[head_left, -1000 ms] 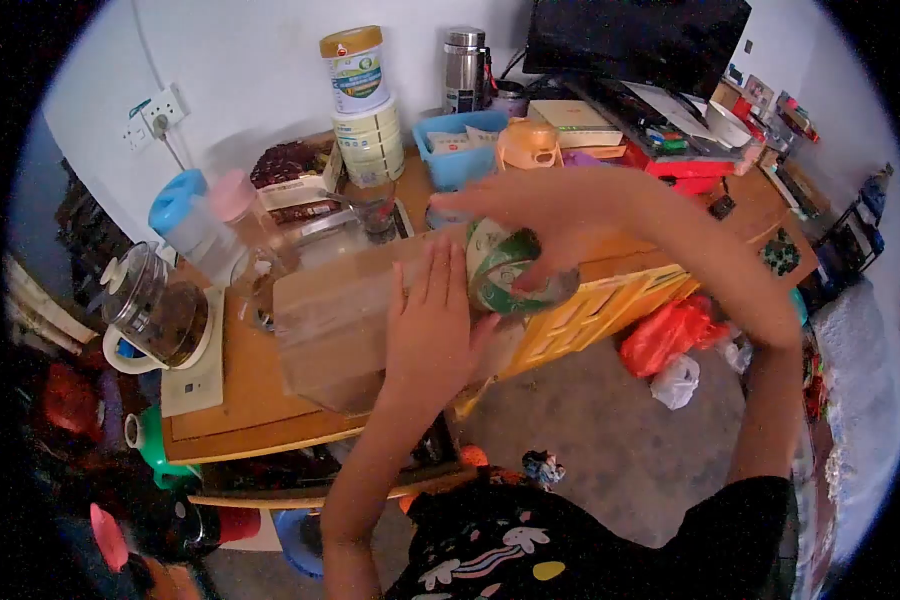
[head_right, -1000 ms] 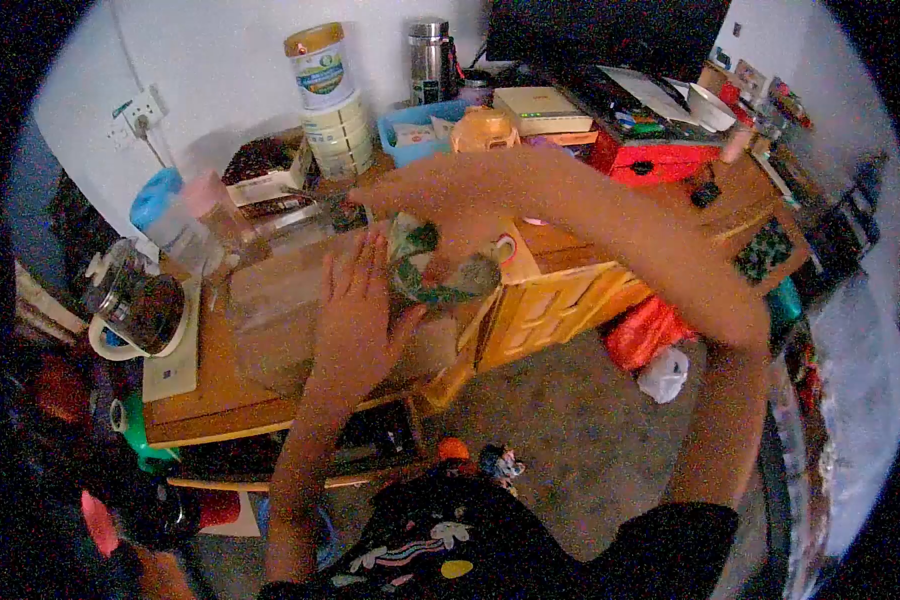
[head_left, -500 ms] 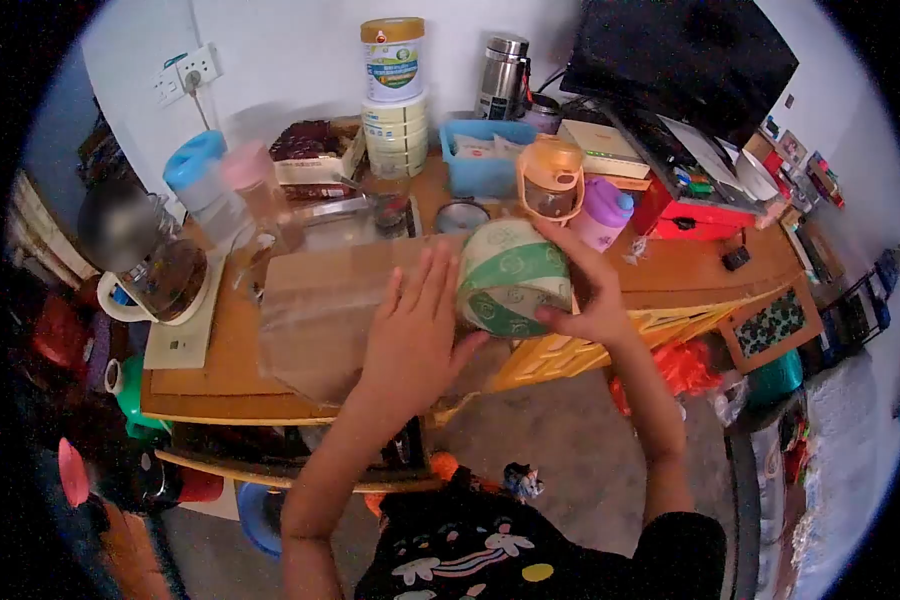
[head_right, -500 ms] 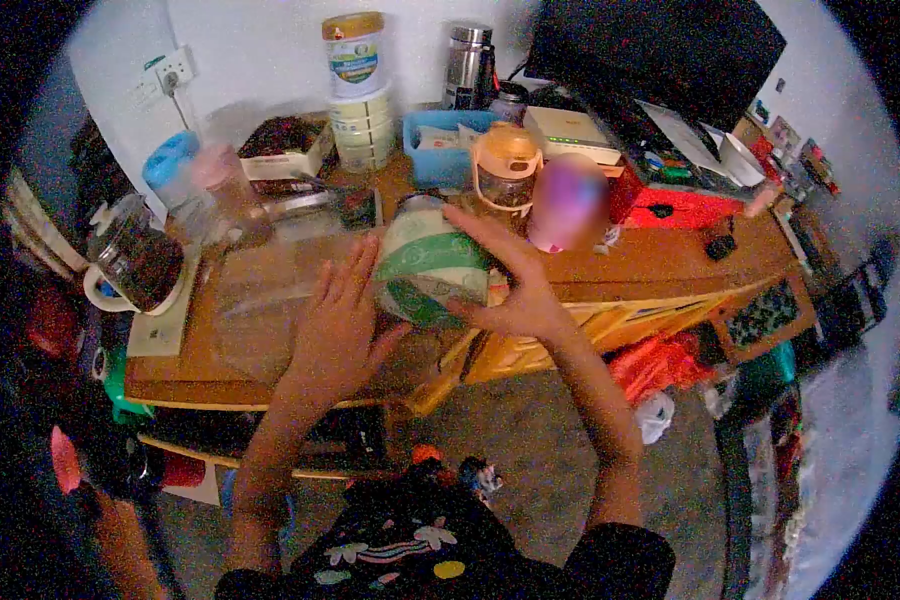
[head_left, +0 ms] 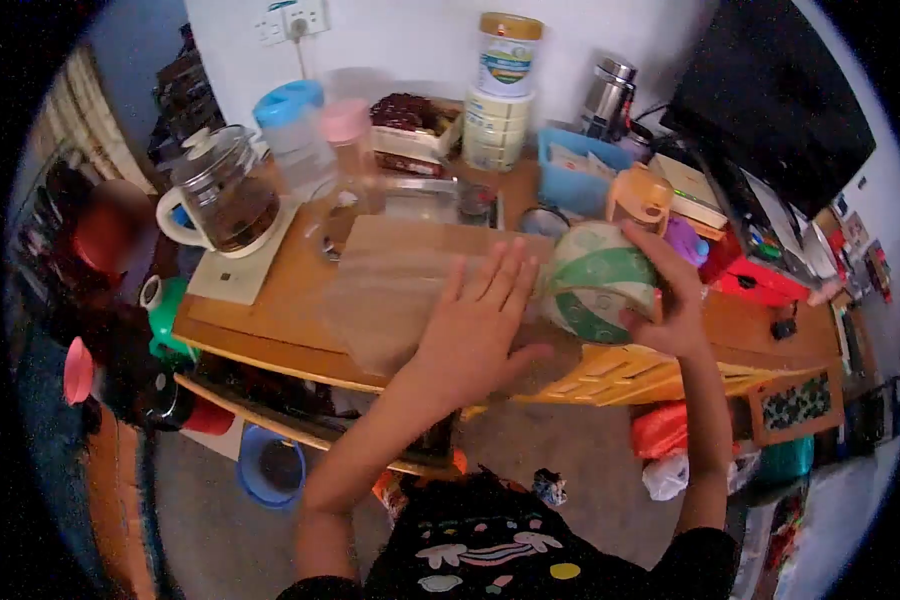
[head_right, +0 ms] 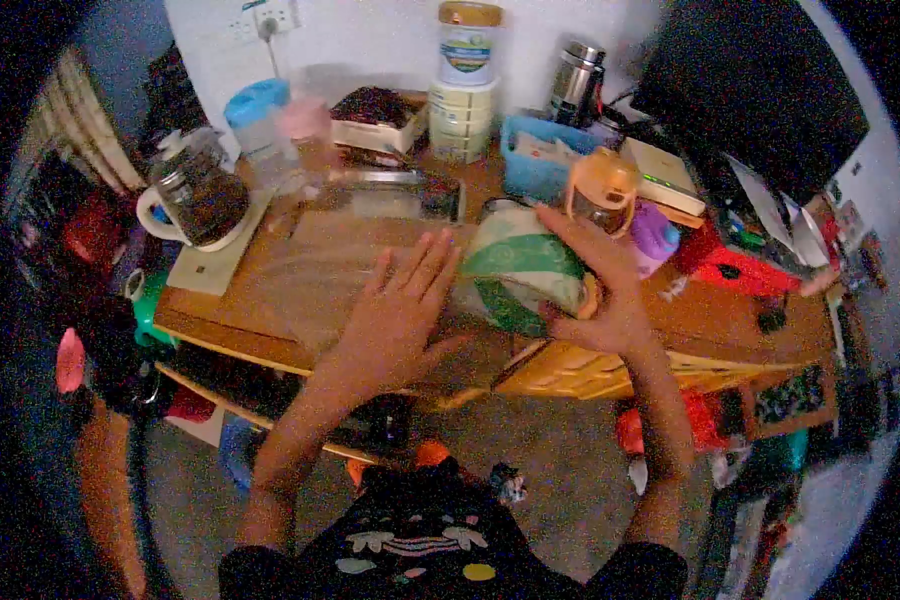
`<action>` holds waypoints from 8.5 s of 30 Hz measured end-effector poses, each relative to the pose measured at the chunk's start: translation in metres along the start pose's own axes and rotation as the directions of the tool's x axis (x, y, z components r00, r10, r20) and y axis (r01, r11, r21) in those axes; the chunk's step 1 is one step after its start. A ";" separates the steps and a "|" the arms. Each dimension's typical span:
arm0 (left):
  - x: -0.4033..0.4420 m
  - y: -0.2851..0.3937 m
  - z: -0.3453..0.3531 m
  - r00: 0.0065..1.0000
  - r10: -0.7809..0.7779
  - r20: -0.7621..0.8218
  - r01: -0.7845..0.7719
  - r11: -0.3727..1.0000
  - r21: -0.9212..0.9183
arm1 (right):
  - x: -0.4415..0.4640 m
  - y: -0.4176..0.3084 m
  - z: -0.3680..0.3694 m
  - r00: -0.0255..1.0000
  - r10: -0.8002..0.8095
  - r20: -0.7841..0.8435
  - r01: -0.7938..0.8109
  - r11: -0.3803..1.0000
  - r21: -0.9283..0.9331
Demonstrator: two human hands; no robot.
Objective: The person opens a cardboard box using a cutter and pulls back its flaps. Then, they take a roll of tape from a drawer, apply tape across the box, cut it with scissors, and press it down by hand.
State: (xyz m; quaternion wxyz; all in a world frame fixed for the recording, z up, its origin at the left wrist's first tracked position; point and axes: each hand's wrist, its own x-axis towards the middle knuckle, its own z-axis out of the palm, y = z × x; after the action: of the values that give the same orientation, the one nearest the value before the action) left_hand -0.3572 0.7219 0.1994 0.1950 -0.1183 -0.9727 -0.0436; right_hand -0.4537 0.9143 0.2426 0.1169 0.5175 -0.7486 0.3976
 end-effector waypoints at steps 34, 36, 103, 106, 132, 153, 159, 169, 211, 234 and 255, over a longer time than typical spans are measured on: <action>-0.031 -0.078 -0.034 0.925 -0.050 0.376 0.021 0.997 0.080 | 0.023 -0.033 -0.006 0.984 0.052 0.168 -0.029 0.991 -0.133; -0.028 -0.076 -0.031 0.926 -0.030 0.376 0.007 0.998 0.064 | 0.024 -0.031 -0.005 0.986 -0.019 0.166 0.050 0.982 -0.184; 0.002 -0.030 -0.004 0.952 0.118 0.284 -0.085 0.989 -0.125 | 0.041 -0.010 -0.048 0.829 0.170 0.532 -0.059 0.974 -0.219; 0.003 -0.030 -0.005 0.943 0.111 0.313 -0.082 0.991 -0.104 | 0.042 -0.015 -0.053 0.797 0.149 0.585 -0.052 0.982 -0.179; 0.007 -0.026 -0.018 0.902 0.065 0.427 -0.077 0.997 0.012 | 0.006 0.009 -0.058 0.850 0.005 0.527 0.092 0.983 -0.157; 0.014 -0.018 -0.018 0.907 0.190 0.376 -0.194 0.981 -0.028 | 0.001 0.003 -0.060 0.842 0.107 0.528 0.014 0.976 -0.219; 0.025 -0.004 -0.001 0.900 0.360 0.247 -0.324 0.930 -0.175 | -0.011 0.007 -0.059 0.841 0.140 0.523 0.038 0.949 -0.314; 0.027 0.001 -0.001 0.894 0.275 0.354 -0.235 0.960 -0.151 | -0.017 0.020 -0.054 0.858 0.092 0.506 0.011 0.980 -0.197; 0.045 0.017 0.024 0.860 0.508 0.058 -0.466 0.826 -0.317 | -0.040 0.013 -0.046 0.767 0.335 0.548 -0.150 0.923 -0.354; 0.062 0.017 0.025 0.810 0.568 0.148 -0.492 0.794 -0.357 | -0.038 0.022 -0.032 0.689 0.383 0.615 -0.205 0.917 -0.342; 0.081 0.033 0.014 0.767 0.472 0.434 -0.318 0.868 -0.383 | -0.072 0.104 0.017 0.952 -0.108 0.286 -0.022 0.909 0.416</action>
State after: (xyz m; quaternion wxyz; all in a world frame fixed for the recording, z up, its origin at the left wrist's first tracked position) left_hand -0.4262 0.7730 0.2195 -0.0863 -0.3566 -0.9239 -0.1083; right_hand -0.5088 0.9668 0.1400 -0.1029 0.6016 -0.6444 0.4607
